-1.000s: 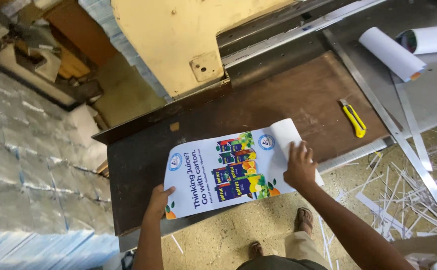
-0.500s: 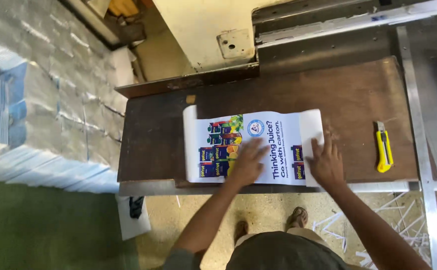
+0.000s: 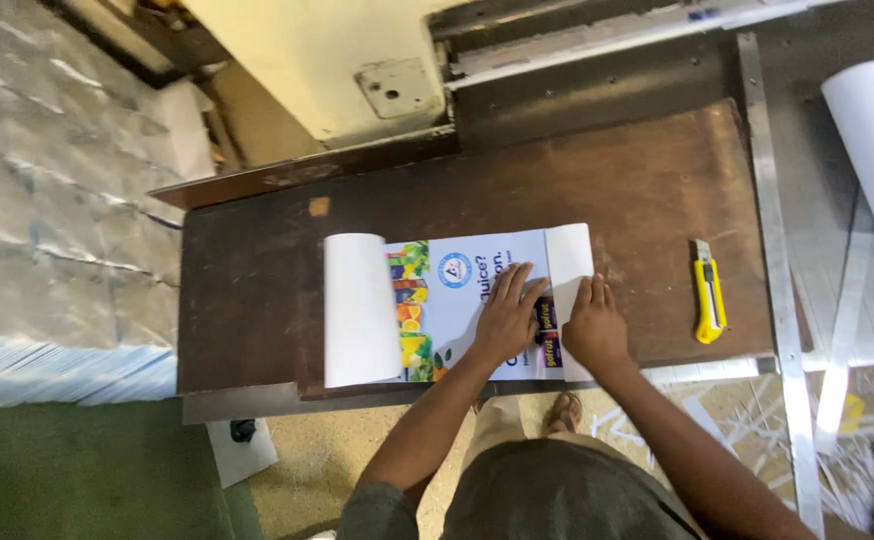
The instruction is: Cutting printed paper sheets to size using a metal ruler and a utility knife on a workbench.
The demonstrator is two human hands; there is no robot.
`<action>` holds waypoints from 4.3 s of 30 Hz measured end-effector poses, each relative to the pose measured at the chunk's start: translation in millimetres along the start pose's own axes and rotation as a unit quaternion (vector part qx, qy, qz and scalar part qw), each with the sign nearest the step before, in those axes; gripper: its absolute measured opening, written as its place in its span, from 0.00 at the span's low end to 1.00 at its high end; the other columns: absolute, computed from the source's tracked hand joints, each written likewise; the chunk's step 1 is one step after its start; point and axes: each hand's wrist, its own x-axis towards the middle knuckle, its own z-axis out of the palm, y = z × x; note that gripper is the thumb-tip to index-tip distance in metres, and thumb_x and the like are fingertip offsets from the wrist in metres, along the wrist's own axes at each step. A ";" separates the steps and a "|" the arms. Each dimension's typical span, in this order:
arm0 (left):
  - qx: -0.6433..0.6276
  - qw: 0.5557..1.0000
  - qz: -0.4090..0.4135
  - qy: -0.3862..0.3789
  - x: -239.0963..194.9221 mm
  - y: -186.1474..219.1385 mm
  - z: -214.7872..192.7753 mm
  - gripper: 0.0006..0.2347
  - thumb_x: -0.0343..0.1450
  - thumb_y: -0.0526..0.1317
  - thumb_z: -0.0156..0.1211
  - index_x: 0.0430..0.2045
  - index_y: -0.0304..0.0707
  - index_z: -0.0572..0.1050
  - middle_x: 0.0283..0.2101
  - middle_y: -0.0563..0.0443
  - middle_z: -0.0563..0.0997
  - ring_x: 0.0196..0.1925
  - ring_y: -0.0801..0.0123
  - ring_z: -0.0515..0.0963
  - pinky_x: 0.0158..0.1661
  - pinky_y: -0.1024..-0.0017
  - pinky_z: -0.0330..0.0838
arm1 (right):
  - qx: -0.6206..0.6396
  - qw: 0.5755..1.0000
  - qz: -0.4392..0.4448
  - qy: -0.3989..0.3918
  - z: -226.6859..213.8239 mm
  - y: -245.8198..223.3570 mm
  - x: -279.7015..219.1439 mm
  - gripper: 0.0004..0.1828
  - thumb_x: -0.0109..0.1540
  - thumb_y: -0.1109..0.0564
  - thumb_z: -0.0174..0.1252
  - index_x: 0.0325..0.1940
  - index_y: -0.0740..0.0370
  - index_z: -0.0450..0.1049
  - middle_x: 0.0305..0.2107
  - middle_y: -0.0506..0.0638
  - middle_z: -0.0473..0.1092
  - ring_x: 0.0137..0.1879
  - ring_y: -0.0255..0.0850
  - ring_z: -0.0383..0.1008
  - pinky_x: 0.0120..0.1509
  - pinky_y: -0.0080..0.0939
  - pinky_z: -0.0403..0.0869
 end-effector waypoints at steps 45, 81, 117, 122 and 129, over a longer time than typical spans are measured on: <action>-0.002 0.980 0.142 -0.141 87.2 80.3 56.6 0.39 0.63 0.72 0.56 0.65 0.57 0.60 0.78 0.26 0.40 0.80 0.26 0.39 0.71 0.26 0.31 | 0.175 0.946 0.269 0.036 -48.0 148.6 -267.0 0.16 0.59 0.41 0.66 0.38 0.54 0.76 0.18 0.49 0.71 0.25 0.39 0.71 0.37 0.45 0.71; -0.060 0.995 0.032 -0.068 56.6 37.8 14.7 0.49 0.60 0.72 0.63 0.72 0.41 0.59 0.74 0.33 0.60 0.77 0.33 0.55 0.71 0.35 0.45 | 0.015 0.960 0.236 0.150 -16.4 189.5 -135.2 0.20 0.63 0.34 0.63 0.43 0.51 0.76 0.31 0.50 0.74 0.38 0.53 0.81 0.43 0.48 0.78; 0.049 0.980 -0.047 -0.186 -25.6 -190.7 -69.6 0.47 0.68 0.74 0.47 0.76 0.41 0.47 0.80 0.47 0.44 0.82 0.50 0.36 0.71 0.31 0.33 | -0.039 0.904 0.425 0.040 12.9 164.4 -336.1 0.29 0.76 0.30 0.61 0.44 0.58 0.77 0.25 0.61 0.75 0.30 0.55 0.76 0.36 0.50 0.74; 0.055 0.987 0.046 -0.141 -23.9 -211.8 -62.2 0.48 0.68 0.71 0.54 0.73 0.28 0.51 0.77 0.35 0.49 0.79 0.43 0.45 0.74 0.45 0.40 | 0.101 0.925 0.366 -0.016 52.7 -51.5 -265.7 0.21 0.64 0.41 0.63 0.53 0.55 0.79 0.37 0.58 0.81 0.44 0.56 0.83 0.47 0.52 0.78; -0.130 0.990 -0.001 -0.064 -20.9 -222.2 -55.7 0.58 0.56 0.49 0.87 0.71 0.20 0.45 0.74 0.26 0.53 0.77 0.38 0.54 0.75 0.47 0.53 | 0.137 0.964 0.229 -0.007 85.1 -203.3 -183.3 0.11 0.62 0.51 0.61 0.36 0.57 0.68 0.23 0.54 0.71 0.24 0.57 0.69 0.27 0.56 0.65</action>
